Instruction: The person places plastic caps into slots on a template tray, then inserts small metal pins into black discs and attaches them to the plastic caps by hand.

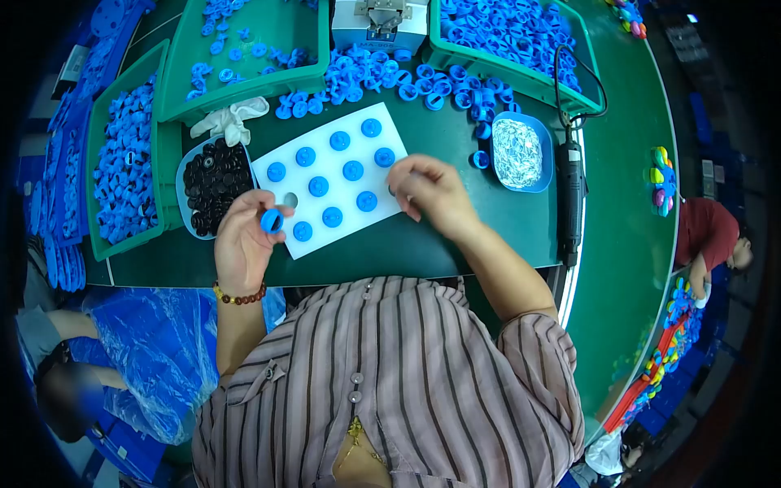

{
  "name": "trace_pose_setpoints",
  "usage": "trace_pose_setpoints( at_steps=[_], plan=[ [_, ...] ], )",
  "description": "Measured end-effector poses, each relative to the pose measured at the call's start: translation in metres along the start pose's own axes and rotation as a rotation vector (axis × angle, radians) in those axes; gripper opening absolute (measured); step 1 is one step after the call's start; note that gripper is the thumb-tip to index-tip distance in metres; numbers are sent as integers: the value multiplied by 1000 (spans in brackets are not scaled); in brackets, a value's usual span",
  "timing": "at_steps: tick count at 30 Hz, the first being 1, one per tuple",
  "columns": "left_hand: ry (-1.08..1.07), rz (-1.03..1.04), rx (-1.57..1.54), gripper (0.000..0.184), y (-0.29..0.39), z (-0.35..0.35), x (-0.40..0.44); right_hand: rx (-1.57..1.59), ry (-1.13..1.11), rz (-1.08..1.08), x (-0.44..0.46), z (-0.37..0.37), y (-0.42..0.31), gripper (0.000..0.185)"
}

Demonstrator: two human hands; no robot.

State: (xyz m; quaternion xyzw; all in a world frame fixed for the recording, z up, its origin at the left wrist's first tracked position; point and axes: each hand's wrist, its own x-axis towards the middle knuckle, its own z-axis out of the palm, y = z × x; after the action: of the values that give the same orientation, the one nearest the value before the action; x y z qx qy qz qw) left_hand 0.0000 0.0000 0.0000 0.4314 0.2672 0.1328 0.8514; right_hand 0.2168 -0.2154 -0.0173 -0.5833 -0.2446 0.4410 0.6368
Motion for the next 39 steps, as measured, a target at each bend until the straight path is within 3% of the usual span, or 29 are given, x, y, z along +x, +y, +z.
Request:
trace_pose_setpoints(
  at_steps=[2,3,5,6,7,9,11,12,13,14,15,16,17,18,19,21,23,25,27,28,29,30,31,32,33,34,35,36,39],
  plan=[
    [69,-207,-218,17,-1,7,-6,-703,2,-278,-7,25,-18,3],
    [75,-222,-228,17,-4,11,-9,-705,-2,-259,-10,32,-15,3],
    [-8,374,930,14,-14,25,-14,-1079,75,-515,-11,35,-2,3],
    [95,366,1141,14,-11,37,-21,-1053,68,-497,-11,35,-1,6],
    [97,364,1142,14,-15,33,-20,-1051,65,-496,-9,33,-3,6],
    [41,612,1206,13,-26,22,-17,-624,50,-401,-6,26,-11,7],
    [37,611,1193,12,-25,21,-15,172,138,72,-4,12,-17,3],
    [35,617,1114,11,-28,20,-13,424,70,107,2,8,-28,3],
    [33,624,1035,9,-29,18,-11,471,144,136,6,9,-39,5],
    [34,629,1036,9,-27,16,-9,347,190,114,9,2,-37,7],
    [45,441,829,8,-25,12,-7,222,235,92,11,-3,-31,9],
    [56,255,621,9,-23,9,-6,-197,259,-108,13,-3,-23,10],
    [64,260,625,9,-21,12,-4,-611,269,-312,16,-3,-17,12],
    [59,53,210,9,-16,17,-1,-870,255,-345,15,7,-31,12],
    [61,-135,-202,10,-11,21,-1,-1016,249,-416,16,13,-31,12],
    [22,-235,-375,22,-14,24,3,-1067,243,-452,19,14,-20,12],
    [-137,-268,-372,21,-13,25,8,-1092,244,-538,22,12,-14,9],
    [-150,-288,-313,19,-11,29,9,-933,237,-594,24,7,-13,4],
    [-269,-242,-462,19,-17,26,17,-284,259,-120,21,-10,-10,7],
    [-242,-264,-503,17,-8,28,16,6,360,12,23,-1,-24,5],
    [-216,-296,-547,16,-1,32,15,255,348,46,25,9,-42,3],
    [-221,-302,-543,16,-4,31,14,313,285,67,26,6,-45,1],
    [-214,-265,-184,14,-8,29,14,371,219,85,26,1,-45,3],
    [-200,-220,174,12,-11,27,12,84,194,60,24,-2,-38,3],
    [-198,-217,178,12,-15,30,10,-204,165,35,24,3,-33,3],
    [-185,198,626,10,-21,36,9,-580,61,-342,27,13,-28,7],
    [-158,622,1062,8,-25,40,6,-808,-19,-438,24,19,-30,14],
    [-158,466,1250,8,-23,45,-1,-918,33,-444,20,29,-26,16],
    [-144,581,1298,7,-33,46,-2,-1135,128,-494,17,37,-22,17]
  ],
)
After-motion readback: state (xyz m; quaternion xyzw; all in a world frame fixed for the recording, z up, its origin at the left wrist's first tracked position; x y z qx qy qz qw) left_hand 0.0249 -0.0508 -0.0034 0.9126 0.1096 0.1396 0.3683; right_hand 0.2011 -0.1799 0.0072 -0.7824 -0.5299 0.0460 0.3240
